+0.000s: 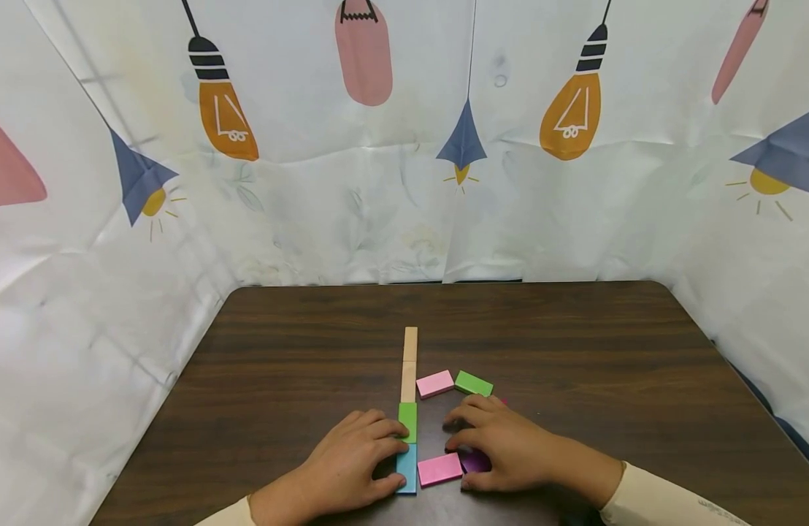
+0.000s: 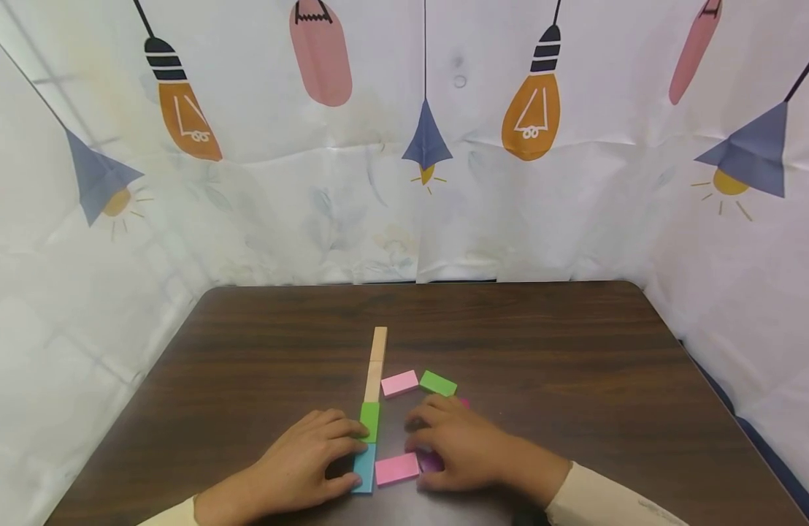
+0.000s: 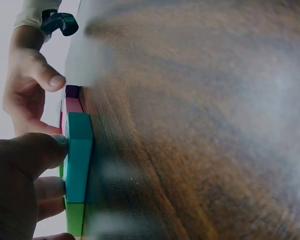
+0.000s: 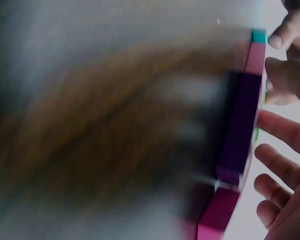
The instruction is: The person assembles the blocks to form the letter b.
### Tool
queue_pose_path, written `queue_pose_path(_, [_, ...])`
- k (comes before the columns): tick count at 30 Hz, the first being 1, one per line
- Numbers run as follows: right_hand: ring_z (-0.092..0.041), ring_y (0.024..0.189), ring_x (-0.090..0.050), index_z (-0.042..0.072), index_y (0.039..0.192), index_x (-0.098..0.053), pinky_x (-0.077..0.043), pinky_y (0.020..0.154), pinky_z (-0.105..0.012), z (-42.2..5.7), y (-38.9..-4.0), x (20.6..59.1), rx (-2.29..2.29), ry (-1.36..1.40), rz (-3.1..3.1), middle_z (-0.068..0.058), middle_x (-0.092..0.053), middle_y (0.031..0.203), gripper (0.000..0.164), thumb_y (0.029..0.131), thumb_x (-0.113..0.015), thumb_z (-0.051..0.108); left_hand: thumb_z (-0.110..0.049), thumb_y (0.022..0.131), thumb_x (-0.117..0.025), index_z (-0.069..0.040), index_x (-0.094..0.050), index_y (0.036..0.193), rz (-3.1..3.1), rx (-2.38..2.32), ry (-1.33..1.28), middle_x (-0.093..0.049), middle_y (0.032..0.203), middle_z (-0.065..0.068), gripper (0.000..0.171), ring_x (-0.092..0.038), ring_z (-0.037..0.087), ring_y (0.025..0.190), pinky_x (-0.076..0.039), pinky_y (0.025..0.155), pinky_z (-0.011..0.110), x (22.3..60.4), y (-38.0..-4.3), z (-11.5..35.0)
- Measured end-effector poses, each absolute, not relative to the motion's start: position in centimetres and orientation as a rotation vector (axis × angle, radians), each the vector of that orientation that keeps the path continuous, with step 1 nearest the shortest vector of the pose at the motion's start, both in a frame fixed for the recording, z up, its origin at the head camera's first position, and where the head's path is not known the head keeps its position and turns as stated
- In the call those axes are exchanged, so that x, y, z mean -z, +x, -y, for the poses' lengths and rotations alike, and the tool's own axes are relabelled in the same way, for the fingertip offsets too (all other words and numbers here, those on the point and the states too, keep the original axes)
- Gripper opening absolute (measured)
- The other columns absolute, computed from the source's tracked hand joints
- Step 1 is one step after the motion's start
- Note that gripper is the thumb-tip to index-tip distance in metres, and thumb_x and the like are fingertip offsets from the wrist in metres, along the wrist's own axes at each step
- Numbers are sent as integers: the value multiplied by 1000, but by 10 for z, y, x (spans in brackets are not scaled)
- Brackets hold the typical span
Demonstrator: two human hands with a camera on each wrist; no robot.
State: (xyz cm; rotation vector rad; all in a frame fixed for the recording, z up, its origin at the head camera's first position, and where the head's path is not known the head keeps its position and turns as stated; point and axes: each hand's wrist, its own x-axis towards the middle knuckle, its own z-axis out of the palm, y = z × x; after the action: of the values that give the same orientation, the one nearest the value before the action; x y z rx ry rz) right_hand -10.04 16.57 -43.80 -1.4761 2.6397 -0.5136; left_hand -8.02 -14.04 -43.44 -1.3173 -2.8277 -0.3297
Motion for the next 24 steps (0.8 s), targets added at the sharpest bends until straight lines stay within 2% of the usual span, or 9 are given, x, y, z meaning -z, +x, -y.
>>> queue_pose_path(11, [-15,130,-43,33,105,-72,-42,105,-47,-153,-93,441,462,-1485,-2681,7,-54,137,24,88,-75,50,-52,92,-71,-23,-77,115,2738,345,-1335,-65,124,-11,37,-55,10,111,-47,92,36,437,-79,139])
queue_pose_path(21, [-15,130,-43,34,109,-71,-42,106,-48,-155,-92,443,471,-1455,-2669,8,-54,139,26,89,-73,51,-53,94,-68,-24,-77,117,2777,340,-1340,-64,125,-11,39,-55,10,111,-47,91,36,436,-80,138])
queue_pose_path(24, [-16,131,-43,31,113,-72,-43,105,-48,-156,-92,442,477,-1465,-2663,7,-54,139,32,89,-74,52,-54,94,-67,-24,-76,118,2799,338,-1338,-64,125,-12,39,-54,10,111,-47,92,36,436,-80,138])
